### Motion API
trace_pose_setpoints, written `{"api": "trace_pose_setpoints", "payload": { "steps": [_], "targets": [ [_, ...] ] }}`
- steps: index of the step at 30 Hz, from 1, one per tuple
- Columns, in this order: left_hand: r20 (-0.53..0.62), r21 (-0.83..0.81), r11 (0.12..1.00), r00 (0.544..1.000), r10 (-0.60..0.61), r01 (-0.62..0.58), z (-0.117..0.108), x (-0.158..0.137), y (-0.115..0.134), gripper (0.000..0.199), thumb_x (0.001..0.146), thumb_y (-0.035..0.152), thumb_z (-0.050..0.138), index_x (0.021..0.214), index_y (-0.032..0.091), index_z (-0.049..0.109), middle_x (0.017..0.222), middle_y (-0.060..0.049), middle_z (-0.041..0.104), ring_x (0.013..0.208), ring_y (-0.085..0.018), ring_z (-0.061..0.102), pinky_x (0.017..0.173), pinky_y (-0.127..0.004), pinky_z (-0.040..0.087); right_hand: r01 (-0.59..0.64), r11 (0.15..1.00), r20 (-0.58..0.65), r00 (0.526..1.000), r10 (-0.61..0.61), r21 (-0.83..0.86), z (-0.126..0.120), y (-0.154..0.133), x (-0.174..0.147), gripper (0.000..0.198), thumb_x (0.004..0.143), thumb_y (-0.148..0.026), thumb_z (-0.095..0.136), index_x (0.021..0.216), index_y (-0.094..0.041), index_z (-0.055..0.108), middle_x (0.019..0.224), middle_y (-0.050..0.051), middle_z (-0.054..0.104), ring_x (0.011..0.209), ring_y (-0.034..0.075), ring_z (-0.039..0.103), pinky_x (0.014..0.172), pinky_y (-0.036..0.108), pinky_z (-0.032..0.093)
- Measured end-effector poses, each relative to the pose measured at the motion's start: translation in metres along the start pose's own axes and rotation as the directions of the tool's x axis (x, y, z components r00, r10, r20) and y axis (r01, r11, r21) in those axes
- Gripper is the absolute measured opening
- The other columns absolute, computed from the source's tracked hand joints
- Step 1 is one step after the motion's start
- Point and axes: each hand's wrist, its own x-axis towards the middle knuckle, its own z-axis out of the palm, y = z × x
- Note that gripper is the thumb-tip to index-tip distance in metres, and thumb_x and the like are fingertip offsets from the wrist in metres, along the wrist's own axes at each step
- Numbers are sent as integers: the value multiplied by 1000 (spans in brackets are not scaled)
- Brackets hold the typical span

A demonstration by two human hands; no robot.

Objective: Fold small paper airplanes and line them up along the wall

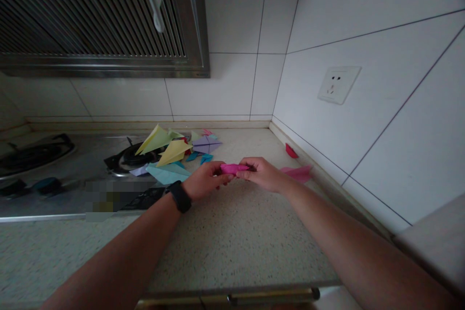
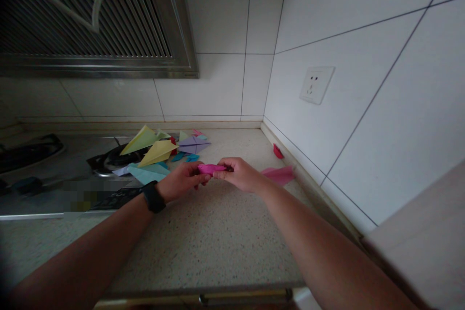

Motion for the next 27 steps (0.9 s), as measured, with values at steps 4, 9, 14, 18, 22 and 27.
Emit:
{"api": "trace_pose_setpoints", "payload": {
  "steps": [4,9,14,18,22,27],
  "targets": [
    [10,-56,998,1000,11,-10,-1,-1,1,30,82,41,62,92,12,63,75,-3,61,63,-10,54,53,-20,43,-24,999,9,1000,24,31,0,3,0,29,83,-45,61,84,-16,62,68,-2,53,62,11,46,59,24,33],
    [73,-113,994,997,17,-9,-1,-1,-1,27,82,38,63,88,12,63,74,-2,61,62,-10,53,54,-21,43,-20,996,71,997,14,83,0,2,-1,27,81,-43,64,84,-16,65,70,-1,57,63,11,48,60,24,36],
    [116,-102,995,993,32,-20,-3,-1,-1,26,81,38,65,86,13,64,73,-2,62,62,-10,54,55,-21,43,-28,993,145,989,12,112,0,-6,-2,24,81,-39,66,83,-16,67,71,-1,60,65,11,50,60,24,36],
    [68,-78,997,998,11,-5,-6,0,-4,30,81,42,63,87,13,64,74,-2,62,62,-10,54,54,-21,43,-31,995,76,997,24,100,0,-5,-1,26,80,-41,66,82,-16,67,68,-1,58,64,11,50,60,24,35],
    [-2,-13,1000,1000,-18,18,-8,1,-7,32,82,45,62,86,13,63,71,-2,61,59,-10,53,51,-20,40,-13,993,-13,1000,15,114,1,1,1,26,84,-42,62,86,-16,65,75,1,61,65,11,51,61,24,38],
    [10,-8,1000,1000,-20,20,-7,-1,1,34,83,45,61,96,14,62,77,-3,62,64,-11,55,53,-21,43,-3,994,-41,999,8,107,2,3,2,24,84,-41,60,86,-17,62,78,1,62,64,10,51,59,24,39]
  ]
}}
